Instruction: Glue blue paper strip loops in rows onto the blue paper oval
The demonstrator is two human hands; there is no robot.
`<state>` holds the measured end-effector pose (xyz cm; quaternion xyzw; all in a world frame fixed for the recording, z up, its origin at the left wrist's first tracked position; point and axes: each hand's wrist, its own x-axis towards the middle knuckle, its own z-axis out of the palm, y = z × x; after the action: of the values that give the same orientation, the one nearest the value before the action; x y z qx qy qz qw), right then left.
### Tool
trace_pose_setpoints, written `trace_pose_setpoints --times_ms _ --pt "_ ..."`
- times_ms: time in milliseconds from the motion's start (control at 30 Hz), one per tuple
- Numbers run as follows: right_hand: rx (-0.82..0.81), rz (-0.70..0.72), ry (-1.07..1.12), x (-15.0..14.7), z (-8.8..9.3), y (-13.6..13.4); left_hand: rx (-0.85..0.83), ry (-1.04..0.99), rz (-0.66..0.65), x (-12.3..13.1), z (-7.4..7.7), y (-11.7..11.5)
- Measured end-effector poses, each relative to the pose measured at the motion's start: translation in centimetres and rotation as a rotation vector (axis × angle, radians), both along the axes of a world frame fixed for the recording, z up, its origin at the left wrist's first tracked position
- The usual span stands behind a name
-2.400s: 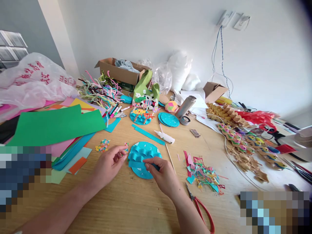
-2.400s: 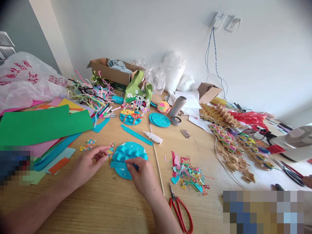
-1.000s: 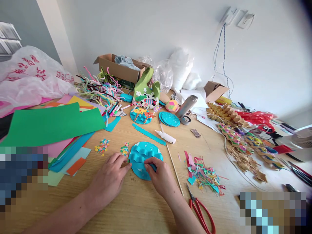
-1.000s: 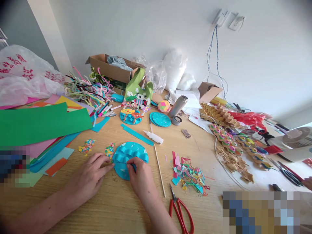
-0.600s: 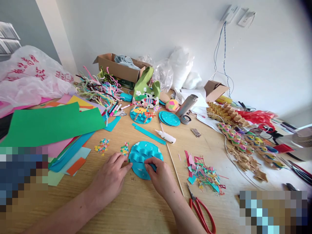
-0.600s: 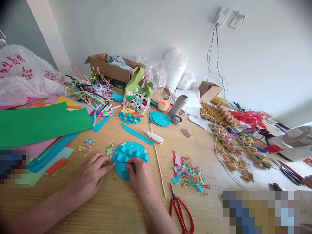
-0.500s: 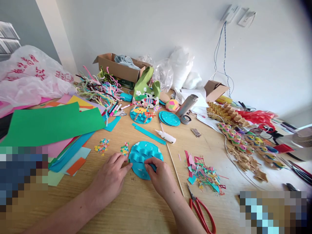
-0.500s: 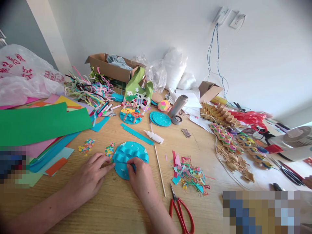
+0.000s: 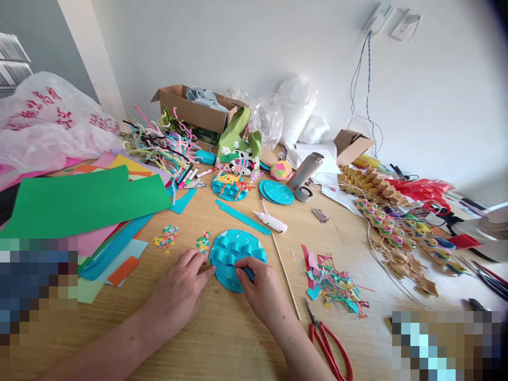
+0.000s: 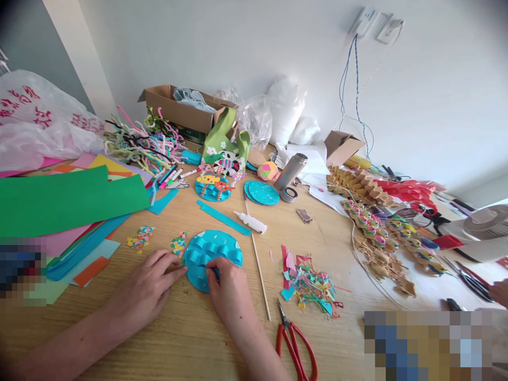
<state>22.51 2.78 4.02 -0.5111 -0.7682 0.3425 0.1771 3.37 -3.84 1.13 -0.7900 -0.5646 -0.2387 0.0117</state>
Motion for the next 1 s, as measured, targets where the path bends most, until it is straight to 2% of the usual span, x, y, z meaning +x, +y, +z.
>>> trace_pose_setpoints --times_ms 233,567,1000 --pt "0.012 -0.002 -0.002 -0.02 0.03 0.05 -0.034 0.018 0.012 0.12 0.08 -0.08" --pt "0.032 0.027 0.058 -0.05 0.50 -0.05 0.035 0.113 -0.037 0.15 -0.29 0.06" --pt "-0.103 -0.001 0.175 0.17 0.17 0.00 0.046 0.186 -0.058 0.02 -0.35 0.11"
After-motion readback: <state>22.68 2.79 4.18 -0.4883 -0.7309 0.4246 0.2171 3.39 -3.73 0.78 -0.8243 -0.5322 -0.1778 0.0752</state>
